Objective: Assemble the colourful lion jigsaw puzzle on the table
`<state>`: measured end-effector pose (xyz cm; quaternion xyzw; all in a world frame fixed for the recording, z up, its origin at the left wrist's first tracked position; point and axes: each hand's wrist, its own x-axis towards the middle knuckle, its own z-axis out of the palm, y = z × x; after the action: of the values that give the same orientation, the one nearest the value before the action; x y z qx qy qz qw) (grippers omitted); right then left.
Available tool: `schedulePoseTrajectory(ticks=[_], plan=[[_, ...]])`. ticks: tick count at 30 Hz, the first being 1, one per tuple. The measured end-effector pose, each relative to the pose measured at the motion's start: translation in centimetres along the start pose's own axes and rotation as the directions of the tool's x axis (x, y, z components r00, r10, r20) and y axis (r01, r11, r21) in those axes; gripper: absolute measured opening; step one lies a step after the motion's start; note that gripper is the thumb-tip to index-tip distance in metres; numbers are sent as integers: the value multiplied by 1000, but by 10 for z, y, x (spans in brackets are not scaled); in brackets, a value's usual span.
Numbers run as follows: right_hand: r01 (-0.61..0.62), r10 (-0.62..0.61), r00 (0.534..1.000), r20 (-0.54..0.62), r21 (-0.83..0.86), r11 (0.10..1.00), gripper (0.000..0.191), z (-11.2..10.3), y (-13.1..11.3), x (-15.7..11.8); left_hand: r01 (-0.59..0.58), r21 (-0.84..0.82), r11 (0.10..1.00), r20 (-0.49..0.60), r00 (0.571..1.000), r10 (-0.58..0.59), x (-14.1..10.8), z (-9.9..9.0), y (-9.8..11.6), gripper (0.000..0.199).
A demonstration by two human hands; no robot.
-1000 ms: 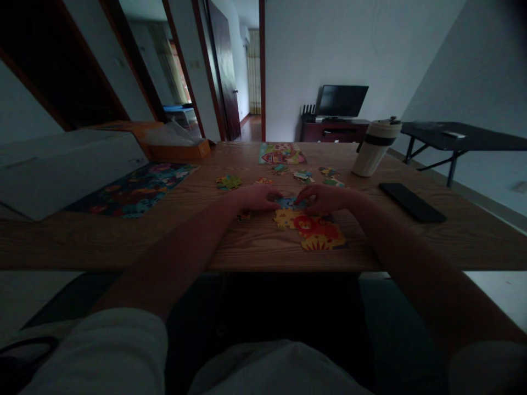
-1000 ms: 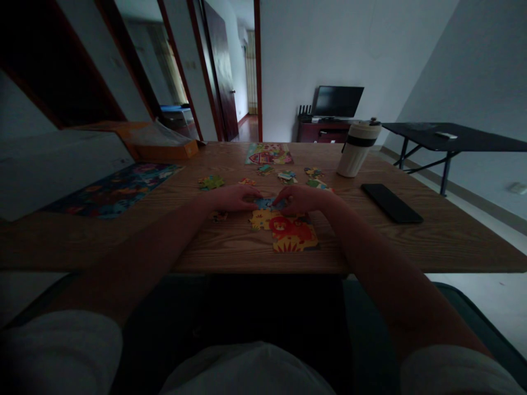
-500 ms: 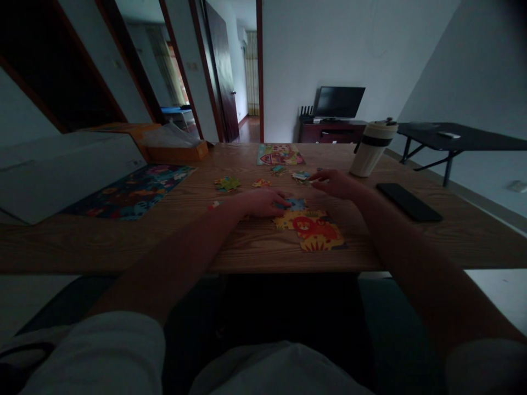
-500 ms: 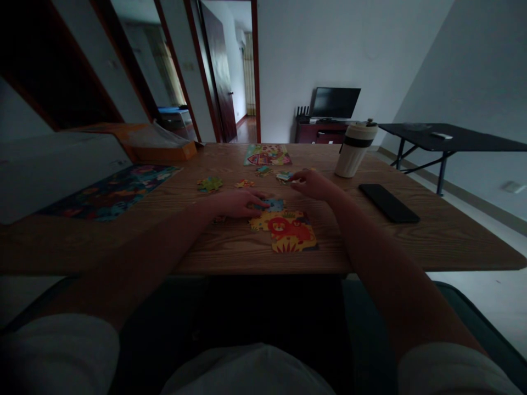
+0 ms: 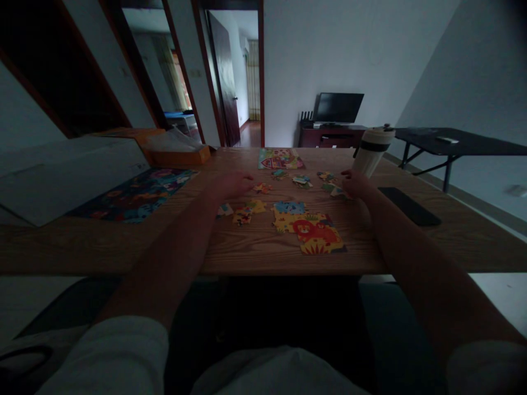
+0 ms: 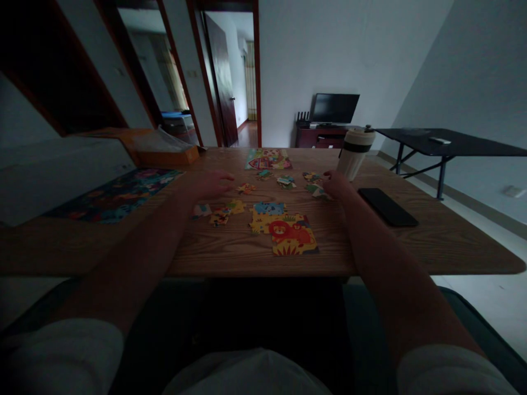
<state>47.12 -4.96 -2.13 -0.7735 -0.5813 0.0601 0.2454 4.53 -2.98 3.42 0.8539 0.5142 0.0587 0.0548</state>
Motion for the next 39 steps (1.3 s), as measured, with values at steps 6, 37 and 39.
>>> schedulePoseTrajectory(ticks=[6,37,39], plan=[[-43,41,995,93,14,999,57,5,11,8,267,60,962,62,961,-270,5,4,-40,63],[249,-215,946,241,-116,962,43,22,19,13,151,3,989,250,957,-147,3,-4,-49,72],[263,-223,941,255,-135,955,40,21,18,13,129,8,992,273,954,-126,1,-4,-46,81]])
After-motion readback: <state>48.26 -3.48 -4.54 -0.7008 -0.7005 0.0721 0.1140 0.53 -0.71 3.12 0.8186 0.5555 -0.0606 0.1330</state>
